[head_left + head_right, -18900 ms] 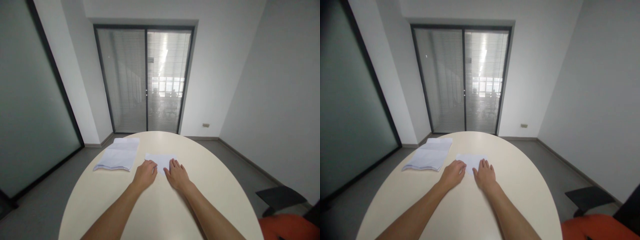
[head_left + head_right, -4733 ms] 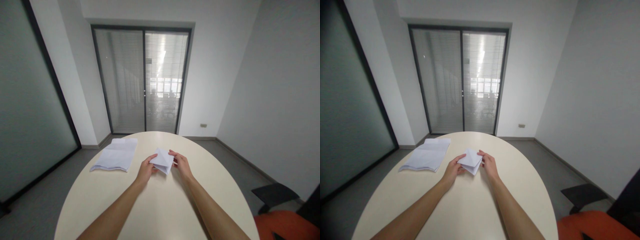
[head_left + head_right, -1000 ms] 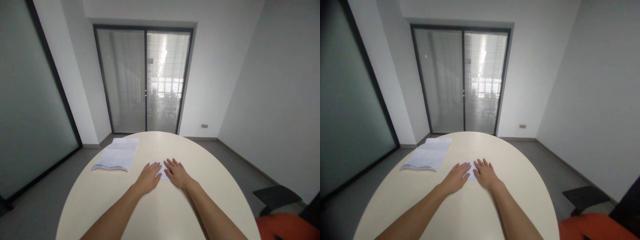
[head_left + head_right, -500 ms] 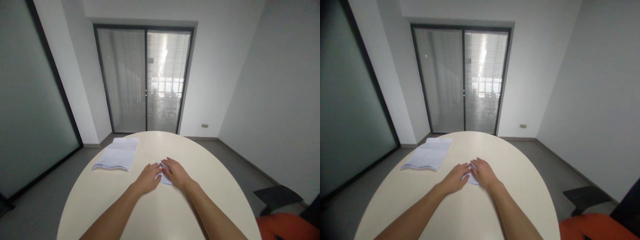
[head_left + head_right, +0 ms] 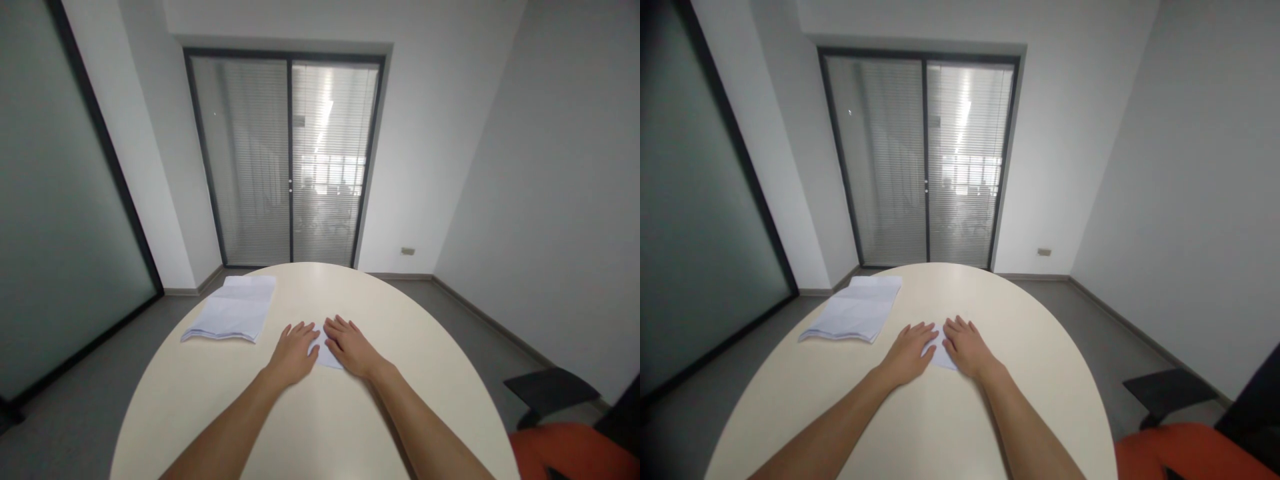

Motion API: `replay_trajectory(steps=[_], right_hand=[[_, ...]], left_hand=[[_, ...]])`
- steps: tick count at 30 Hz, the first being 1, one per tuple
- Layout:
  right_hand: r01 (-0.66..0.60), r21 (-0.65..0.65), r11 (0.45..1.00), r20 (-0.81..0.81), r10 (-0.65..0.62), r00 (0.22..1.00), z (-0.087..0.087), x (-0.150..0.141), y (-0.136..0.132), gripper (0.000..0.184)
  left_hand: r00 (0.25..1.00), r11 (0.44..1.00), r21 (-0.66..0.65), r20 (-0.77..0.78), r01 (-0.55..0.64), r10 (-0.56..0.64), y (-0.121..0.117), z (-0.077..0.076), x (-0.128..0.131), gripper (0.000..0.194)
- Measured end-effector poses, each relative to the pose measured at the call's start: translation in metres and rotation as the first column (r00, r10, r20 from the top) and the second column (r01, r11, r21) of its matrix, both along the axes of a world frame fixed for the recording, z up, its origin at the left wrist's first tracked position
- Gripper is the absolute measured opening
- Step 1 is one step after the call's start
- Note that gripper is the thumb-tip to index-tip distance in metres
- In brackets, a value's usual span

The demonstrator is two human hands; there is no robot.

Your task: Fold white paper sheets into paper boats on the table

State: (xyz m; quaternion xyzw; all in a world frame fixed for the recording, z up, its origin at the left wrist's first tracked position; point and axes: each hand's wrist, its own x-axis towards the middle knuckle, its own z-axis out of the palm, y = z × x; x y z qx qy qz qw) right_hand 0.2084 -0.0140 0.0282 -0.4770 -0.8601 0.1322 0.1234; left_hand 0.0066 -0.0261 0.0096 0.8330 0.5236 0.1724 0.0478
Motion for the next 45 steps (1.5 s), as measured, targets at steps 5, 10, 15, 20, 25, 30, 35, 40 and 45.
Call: replay_trajectory(steps=[5,10,15,20,25,30,35,40,45], right_hand=[[-0.013,-0.078,0.997,0.0,0.013,1.0,-0.0025,-0.0005,-0.0018,0.063],[0.033,-0.126,0.992,0.038,-0.029,0.999,-0.0055,0.0015,-0.0004,0.067],[0.044,-0.122,0.992,0.041,-0.039,0.998,-0.0025,0.0021,-0.0005,0.067],[0.059,-0.12,0.991,0.037,-0.055,0.998,-0.0011,0.0011,-0.0025,0.066],[0.058,-0.127,0.99,0.024,-0.056,0.998,-0.0016,0.0009,-0.002,0.065],[0.054,-0.121,0.991,0.021,-0.052,0.998,-0.0027,0.0012,-0.0008,0.066],[0.05,-0.124,0.991,0.017,-0.048,0.999,-0.0043,0.0015,0.0001,0.066],[0.06,-0.127,0.99,0.026,-0.057,0.998,-0.0037,0.001,0.0001,0.067],[0.089,-0.126,0.988,0.062,-0.082,0.995,-0.0019,-0.0004,-0.0028,0.068]], left_hand=[[0.998,0.997,0.024,0.0,-0.067,0.067,0.0027,-0.0015,-0.0015,0.039],[0.996,0.995,0.021,0.0,-0.093,0.093,0.0039,-0.0039,-0.0009,0.039],[0.994,0.993,0.039,-0.003,-0.107,0.107,0.0042,-0.0067,-0.0007,0.041],[0.998,0.996,0.074,0.025,-0.052,0.05,0.0039,-0.0034,-0.0017,0.039],[0.999,0.999,0.046,0.038,0.013,-0.015,0.0032,0.0018,-0.0021,0.038],[0.999,0.999,0.034,0.045,0.013,-0.015,0.0027,0.0025,-0.002,0.038],[0.999,1.0,0.011,0.036,0.018,-0.018,0.0036,-0.0001,-0.0027,0.039],[0.999,0.999,-0.001,0.006,0.032,-0.032,0.0041,-0.0016,-0.0044,0.041],[1.0,1.0,0.01,-0.026,0.003,-0.003,0.0028,-0.0015,-0.004,0.042]])
